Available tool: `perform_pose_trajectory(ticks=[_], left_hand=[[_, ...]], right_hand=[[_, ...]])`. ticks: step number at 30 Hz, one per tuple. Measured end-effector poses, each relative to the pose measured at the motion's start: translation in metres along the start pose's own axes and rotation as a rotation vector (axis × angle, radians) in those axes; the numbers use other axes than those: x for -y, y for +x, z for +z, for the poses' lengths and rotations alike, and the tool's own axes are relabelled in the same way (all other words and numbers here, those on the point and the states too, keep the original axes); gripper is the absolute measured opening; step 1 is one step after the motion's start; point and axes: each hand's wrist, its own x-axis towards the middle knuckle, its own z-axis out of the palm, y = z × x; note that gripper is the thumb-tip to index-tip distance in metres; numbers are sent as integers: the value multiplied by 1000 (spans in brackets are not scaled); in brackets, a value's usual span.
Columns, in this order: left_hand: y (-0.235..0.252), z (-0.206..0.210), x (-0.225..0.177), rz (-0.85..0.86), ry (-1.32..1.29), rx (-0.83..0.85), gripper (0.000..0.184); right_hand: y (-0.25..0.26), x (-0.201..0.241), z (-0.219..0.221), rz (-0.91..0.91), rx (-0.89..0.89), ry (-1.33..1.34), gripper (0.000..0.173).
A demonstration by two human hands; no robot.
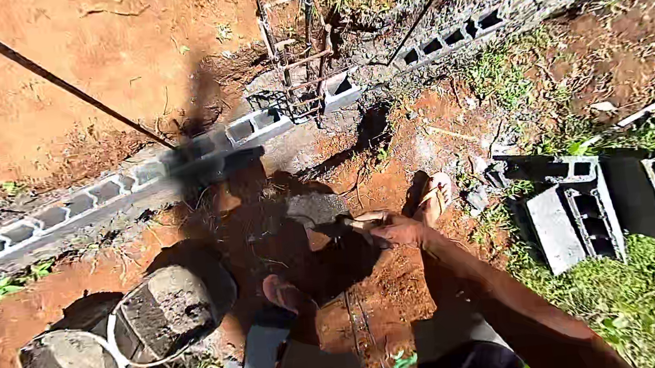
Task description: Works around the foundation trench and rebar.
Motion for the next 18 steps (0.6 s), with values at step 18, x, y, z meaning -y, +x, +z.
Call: perform_pose_trajectory(ticks=[18], left_hand=[[-6, -158, -498, 450, -166, -419, 38]], right_hand=[[-210, -14, -479, 37, -412, 81, 37]])
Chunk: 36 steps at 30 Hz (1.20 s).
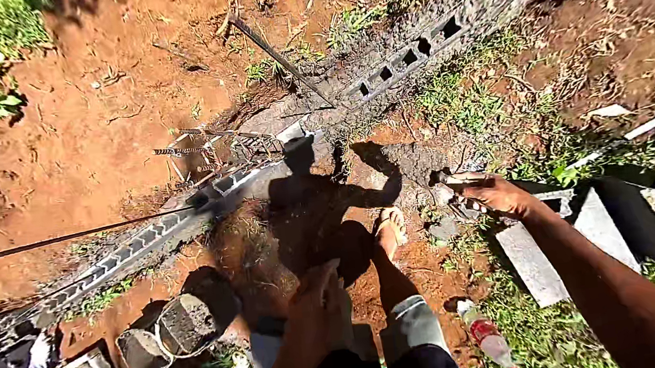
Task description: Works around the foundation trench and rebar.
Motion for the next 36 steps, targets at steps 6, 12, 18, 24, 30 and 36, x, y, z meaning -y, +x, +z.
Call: perform_pose_trajectory(ticks=[6, 12, 18, 24, 30, 36], left_hand=[[90, -39, -34, -86, -93, -186, 38], [181, -54, -48, -207, -446, -266, 42], [253, -51, -60, -313, -681, -373, 54], [312, -39, -69, -372, -731, -484, 66], [351, -13, -78, -327, -694, -613, 66], [373, 6, -84, -249, -785, -780, 64]], right_hand=[[17, 35, -51, -39, 11, 113, 36], [44, 81, -81, -25, 50, 113, 36], [99, 134, -109, 23, 109, -52, 42], [197, 169, -122, -5, 240, -148, 41], [241, 292, -53, 155, 149, -514, 37], [401, 226, -87, -73, 370, -527, 46]])
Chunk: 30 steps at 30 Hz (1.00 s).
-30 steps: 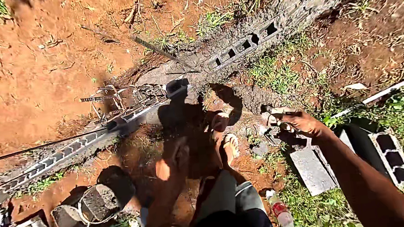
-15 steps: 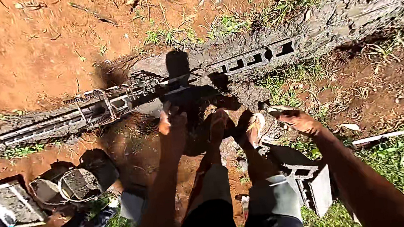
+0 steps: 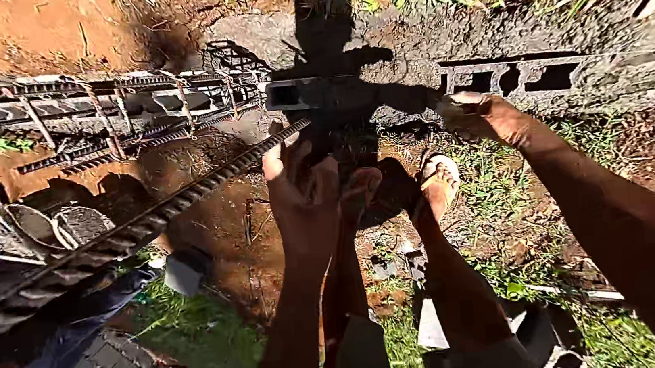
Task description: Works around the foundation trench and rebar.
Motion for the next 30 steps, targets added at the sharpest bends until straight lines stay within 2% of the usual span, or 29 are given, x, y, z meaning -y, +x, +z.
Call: perform_pose_trajectory(ticks=[3, 7, 11, 15, 19, 23, 30], left_hand=[[-1, 4, 2, 21, -11, -49, 57], [-3, 5, 6, 85, 48, -50, 58], [-5, 3, 12, 122, 54, -43, 58], [-7, 5, 12, 123, 25, -54, 59], [-8, 5, 11, 112, 0, -36, 63], [-8, 6, 13, 132, 24, -26, 67], [-9, 7, 12, 116, 36, -15, 66]], right_hand=[[39, 13, 6, -21, -3, -201, 48], [67, 30, 35, -180, -37, -411, 50], [106, 14, 76, -327, -86, -530, 54], [127, -7, 101, -362, -118, -624, 53], [126, -17, 112, -404, -138, -616, 52], [120, -15, 112, -358, -164, -651, 50], [65, -33, 113, -215, -321, -542, 52]])
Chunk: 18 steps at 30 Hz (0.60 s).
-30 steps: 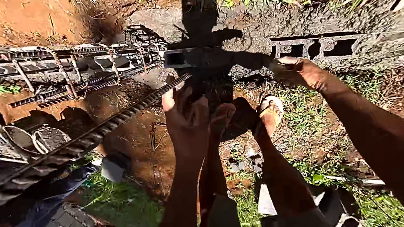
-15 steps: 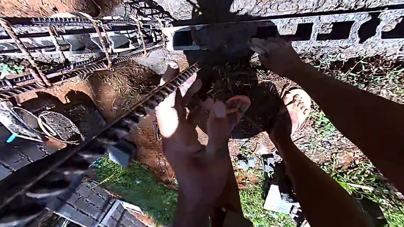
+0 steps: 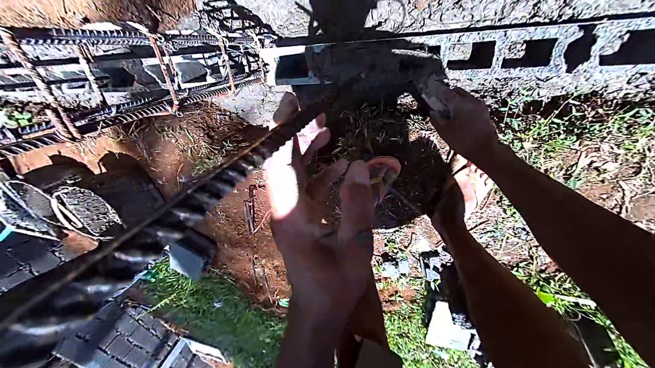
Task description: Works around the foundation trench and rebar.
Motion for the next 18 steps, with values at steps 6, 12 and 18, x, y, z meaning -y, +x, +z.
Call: perform_pose_trajectory(ticks=[6, 12, 18], left_hand=[[-1, 0, 0, 23, 18, 6, 65], [-2, 0, -2, -7, 22, 12, 64], [-3, -1, -1, 30, 34, 23, 63]], right_hand=[[6, -10, 5, 59, 62, -7, 54], [15, 1, 11, 100, 39, 32, 56], [15, 5, 15, 152, 22, 59, 57]])
